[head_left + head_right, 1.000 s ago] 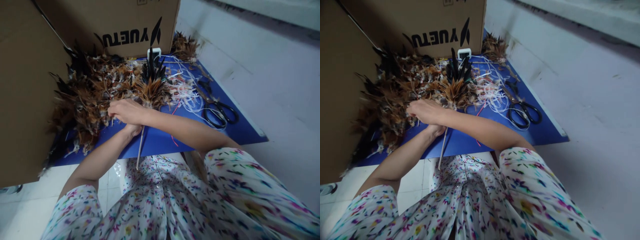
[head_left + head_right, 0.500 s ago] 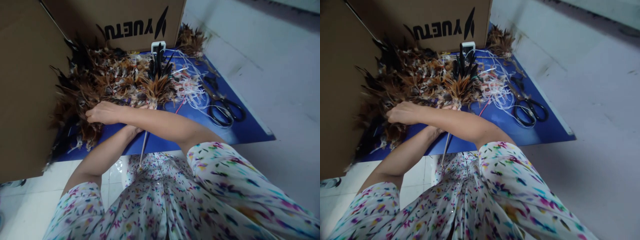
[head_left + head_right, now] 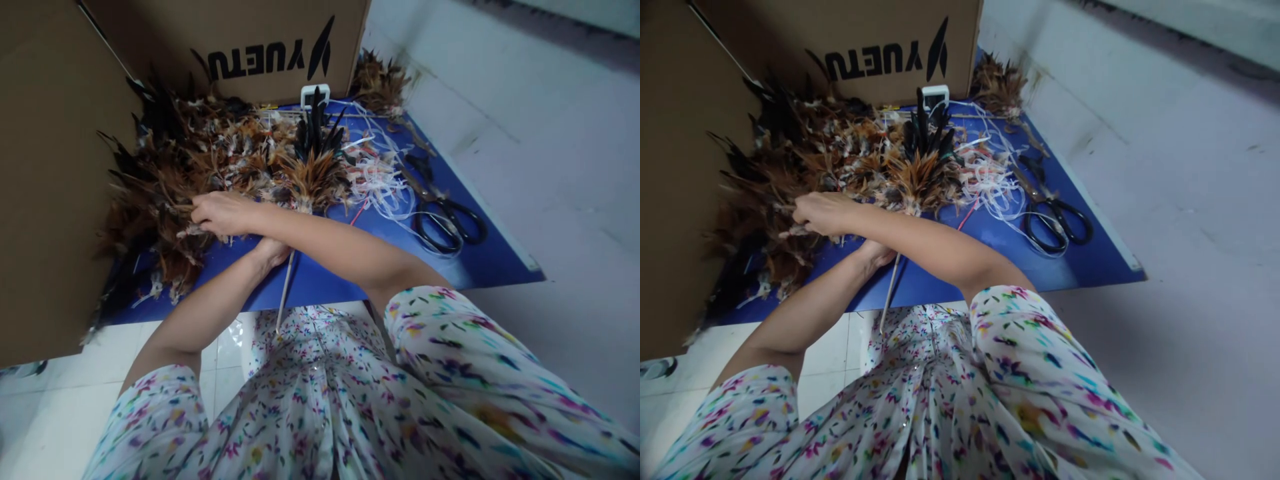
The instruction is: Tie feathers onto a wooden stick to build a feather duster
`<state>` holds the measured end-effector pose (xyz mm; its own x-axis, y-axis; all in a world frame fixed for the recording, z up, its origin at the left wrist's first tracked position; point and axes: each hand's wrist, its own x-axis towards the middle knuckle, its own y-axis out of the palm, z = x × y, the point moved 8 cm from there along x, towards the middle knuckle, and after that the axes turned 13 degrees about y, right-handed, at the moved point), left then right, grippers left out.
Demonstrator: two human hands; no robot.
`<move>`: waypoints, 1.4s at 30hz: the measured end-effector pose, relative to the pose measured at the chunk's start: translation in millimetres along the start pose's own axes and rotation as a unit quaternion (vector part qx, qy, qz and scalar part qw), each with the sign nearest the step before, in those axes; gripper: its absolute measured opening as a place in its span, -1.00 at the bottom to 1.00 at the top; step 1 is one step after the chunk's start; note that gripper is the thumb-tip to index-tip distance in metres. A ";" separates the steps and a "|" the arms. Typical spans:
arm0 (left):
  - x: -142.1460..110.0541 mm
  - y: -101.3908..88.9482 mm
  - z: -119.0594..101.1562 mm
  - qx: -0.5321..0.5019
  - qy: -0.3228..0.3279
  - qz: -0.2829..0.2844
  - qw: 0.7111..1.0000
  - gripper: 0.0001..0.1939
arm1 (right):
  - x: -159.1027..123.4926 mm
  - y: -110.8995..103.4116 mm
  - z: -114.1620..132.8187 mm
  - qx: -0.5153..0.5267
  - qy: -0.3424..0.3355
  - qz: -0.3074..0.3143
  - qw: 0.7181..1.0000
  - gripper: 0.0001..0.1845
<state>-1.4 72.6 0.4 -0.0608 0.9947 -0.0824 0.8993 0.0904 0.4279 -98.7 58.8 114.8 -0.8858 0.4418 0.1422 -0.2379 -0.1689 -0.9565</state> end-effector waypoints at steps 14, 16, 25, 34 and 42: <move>-3.4 17.3 -16.8 0.021 -0.008 0.078 0.997 -0.77 | -158.5 -118.0 -93.6 0.351 0.179 -0.233 0.889 -0.79; -3.4 17.7 -17.4 0.012 -0.010 0.082 0.997 -0.79 | -182.4 -110.0 -106.7 0.377 0.208 -0.236 0.871 -0.79; -5.3 19.8 -13.4 -0.007 -0.036 0.100 0.994 -0.82 | -196.9 -59.9 -127.3 0.285 0.159 -0.182 0.928 -0.82; -13.1 24.3 -12.3 0.008 -0.072 0.132 0.989 -0.76 | -195.2 -50.1 -120.5 0.122 0.068 -0.213 0.967 -0.75; -17.6 29.4 -13.5 -0.004 -0.086 0.141 0.986 -0.83 | -197.4 -48.7 -112.9 0.007 0.012 -0.269 0.963 -0.73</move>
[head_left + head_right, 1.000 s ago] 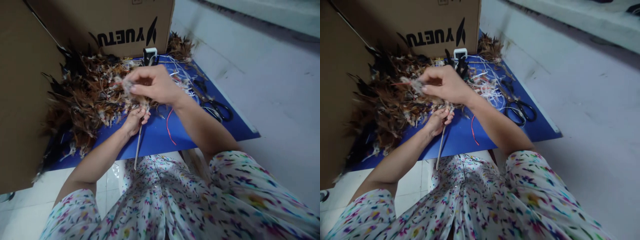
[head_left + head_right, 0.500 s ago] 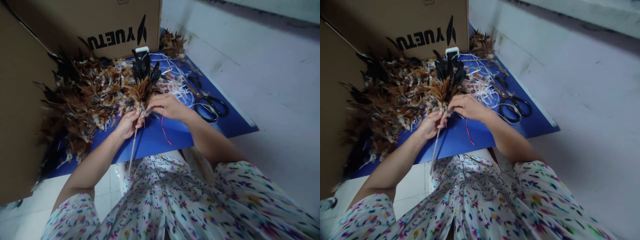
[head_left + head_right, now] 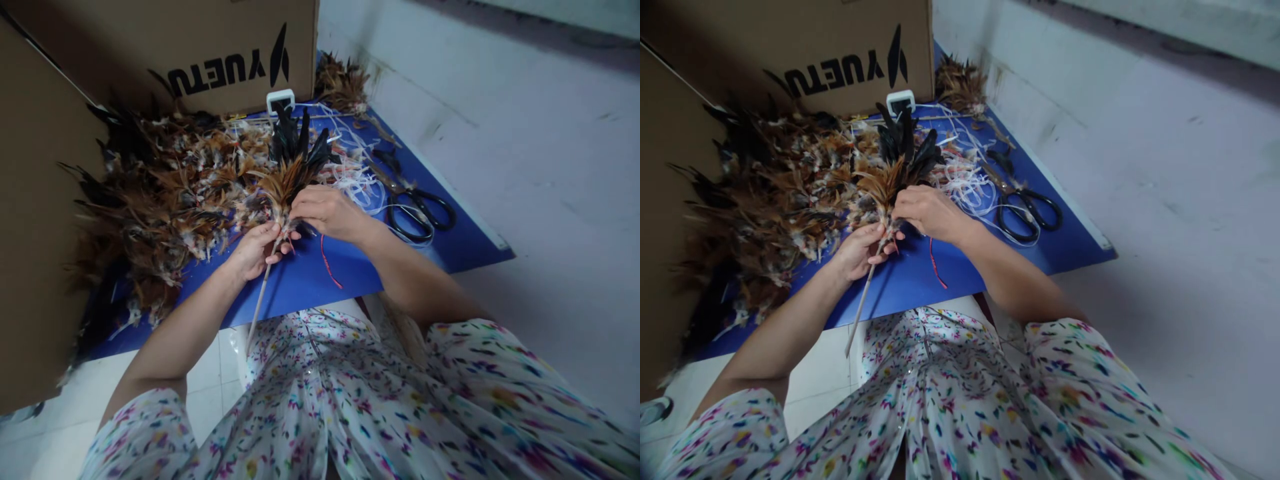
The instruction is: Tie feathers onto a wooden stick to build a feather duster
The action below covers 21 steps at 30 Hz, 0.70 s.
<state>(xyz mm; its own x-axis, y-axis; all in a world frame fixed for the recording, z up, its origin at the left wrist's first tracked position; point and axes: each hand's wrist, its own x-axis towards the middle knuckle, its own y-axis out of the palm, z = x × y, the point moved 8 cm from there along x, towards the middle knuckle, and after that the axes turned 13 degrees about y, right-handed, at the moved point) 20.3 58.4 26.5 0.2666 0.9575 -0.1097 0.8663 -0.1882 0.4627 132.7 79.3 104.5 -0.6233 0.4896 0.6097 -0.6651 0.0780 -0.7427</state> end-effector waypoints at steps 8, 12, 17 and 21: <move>0.0 0.4 -0.5 -0.033 0.003 -0.007 0.999 -0.88 | -1.8 -1.2 7.2 -0.090 -0.027 -0.063 0.994 -0.70; 0.4 -1.2 -0.6 -0.044 0.010 -0.024 0.999 -0.86 | -1.8 2.9 7.0 -0.096 -0.020 -0.060 0.993 -0.70; 1.5 -2.9 -3.5 -0.038 0.033 -0.028 0.998 -0.80 | 0.1 0.8 -0.6 -0.031 0.028 -0.052 0.998 -0.73; 2.1 -4.7 -8.9 -0.033 0.061 -0.028 0.997 -0.76 | 1.0 -22.8 -1.7 0.016 0.100 -0.102 0.990 -0.72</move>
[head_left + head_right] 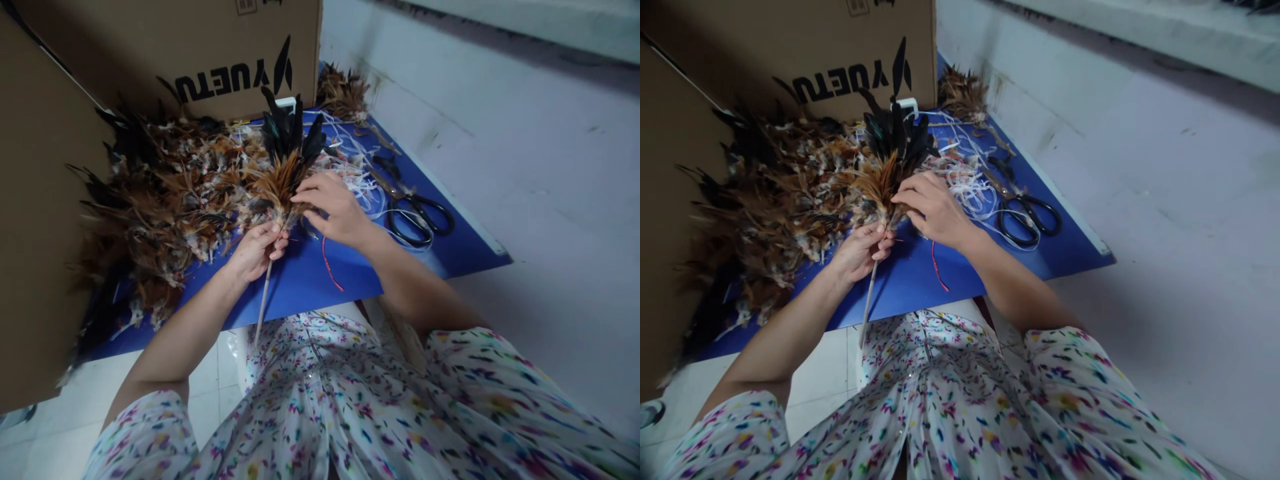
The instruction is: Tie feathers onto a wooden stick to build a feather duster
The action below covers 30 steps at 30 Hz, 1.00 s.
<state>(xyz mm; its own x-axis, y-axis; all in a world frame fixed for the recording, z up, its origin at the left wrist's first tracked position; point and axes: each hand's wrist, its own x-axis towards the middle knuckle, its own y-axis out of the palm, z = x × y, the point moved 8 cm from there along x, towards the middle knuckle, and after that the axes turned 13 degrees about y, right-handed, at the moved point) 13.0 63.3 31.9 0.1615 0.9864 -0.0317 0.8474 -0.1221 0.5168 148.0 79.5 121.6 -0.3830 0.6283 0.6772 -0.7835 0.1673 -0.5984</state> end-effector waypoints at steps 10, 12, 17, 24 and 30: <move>1.1 -4.3 -20.4 0.017 0.087 -0.024 0.996 -0.69 | -25.9 24.9 -12.8 0.236 0.360 0.089 0.898 -0.77; 0.3 -1.4 -21.2 0.025 0.098 -0.015 0.995 -0.67 | -27.8 44.5 -14.6 0.306 0.418 0.140 0.844 -0.67; -1.6 3.3 -23.1 0.075 0.130 -0.014 0.989 -0.63 | -19.6 66.8 -12.4 0.398 0.512 0.172 0.742 -0.51; -4.3 -3.9 -25.7 0.188 0.179 -0.032 0.965 -0.70 | -8.8 75.6 -5.7 0.427 0.515 0.192 0.719 -0.61; -9.1 -10.8 -33.3 0.303 0.198 -0.049 0.931 -0.90 | -1.1 80.0 -6.1 0.389 0.529 0.193 0.728 -0.51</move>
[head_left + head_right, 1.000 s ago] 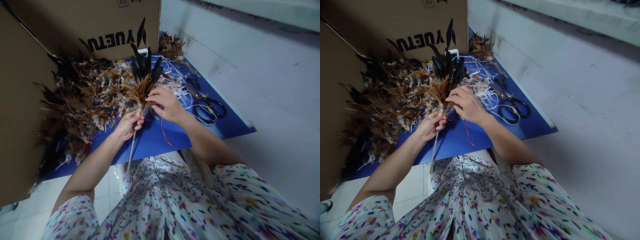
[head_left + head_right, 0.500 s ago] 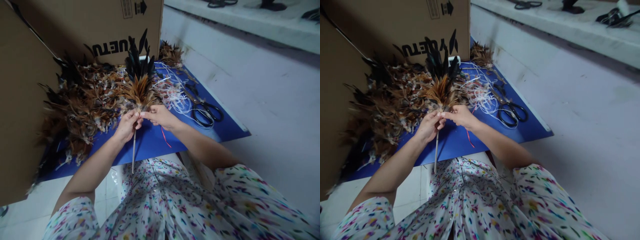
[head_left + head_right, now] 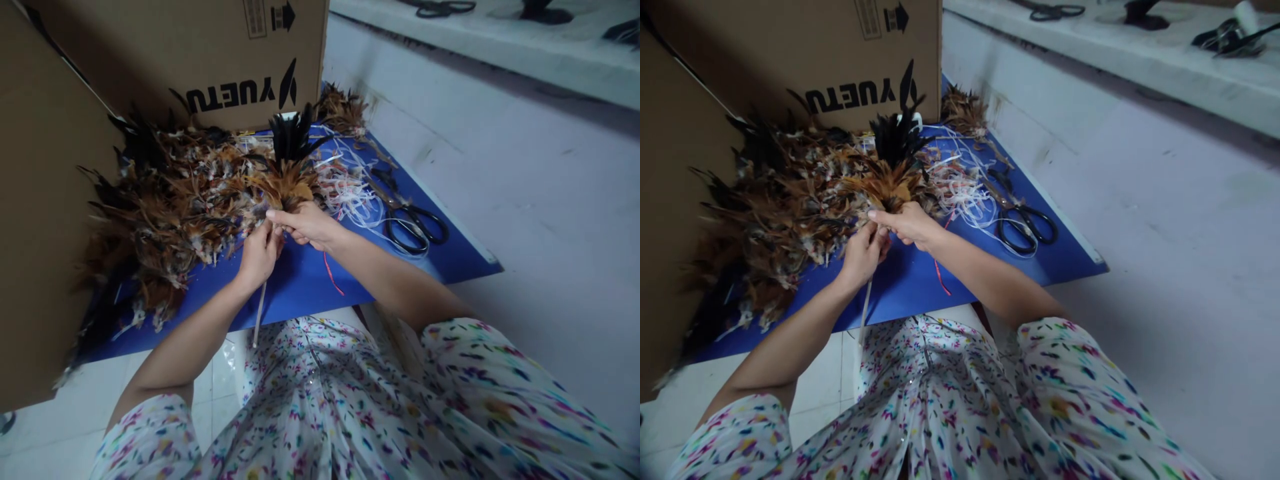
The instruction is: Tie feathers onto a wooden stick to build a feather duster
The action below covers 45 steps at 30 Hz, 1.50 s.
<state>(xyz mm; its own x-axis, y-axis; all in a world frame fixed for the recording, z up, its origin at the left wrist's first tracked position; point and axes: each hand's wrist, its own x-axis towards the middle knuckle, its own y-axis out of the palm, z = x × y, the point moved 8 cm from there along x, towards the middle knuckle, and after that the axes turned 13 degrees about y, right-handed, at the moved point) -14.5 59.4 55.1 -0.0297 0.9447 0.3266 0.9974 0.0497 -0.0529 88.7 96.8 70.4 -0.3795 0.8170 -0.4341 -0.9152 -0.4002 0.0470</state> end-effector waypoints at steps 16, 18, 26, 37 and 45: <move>2.9 -2.2 6.7 -0.151 -0.100 -0.070 0.981 -0.69 | 9.4 -7.6 -6.2 0.065 0.017 0.000 0.998 -0.52; 2.8 5.3 12.4 -0.197 -0.155 -0.044 0.967 -0.68 | 10.0 -6.5 -7.1 0.064 0.021 0.012 0.998 -0.53; -5.5 24.7 12.3 -0.238 -0.233 0.087 0.939 -0.65 | 11.1 -3.9 -15.0 0.008 0.040 0.030 0.999 -0.54; -9.1 26.1 21.2 -0.273 -0.303 0.113 0.906 -0.69 | 9.9 -10.2 -13.1 -0.042 0.020 0.038 0.998 -0.58; -12.0 30.1 18.8 -0.301 -0.281 0.151 0.899 -0.72 | 11.0 -14.2 -16.1 -0.090 0.021 0.022 0.995 -0.62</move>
<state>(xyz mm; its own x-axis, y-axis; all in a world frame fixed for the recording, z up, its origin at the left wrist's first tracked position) 14.6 55.6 31.8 0.3888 0.9085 -0.1531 0.8152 -0.2618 0.5166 99.7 104.8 50.4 -0.4086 0.7803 -0.4734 -0.8577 -0.5057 -0.0931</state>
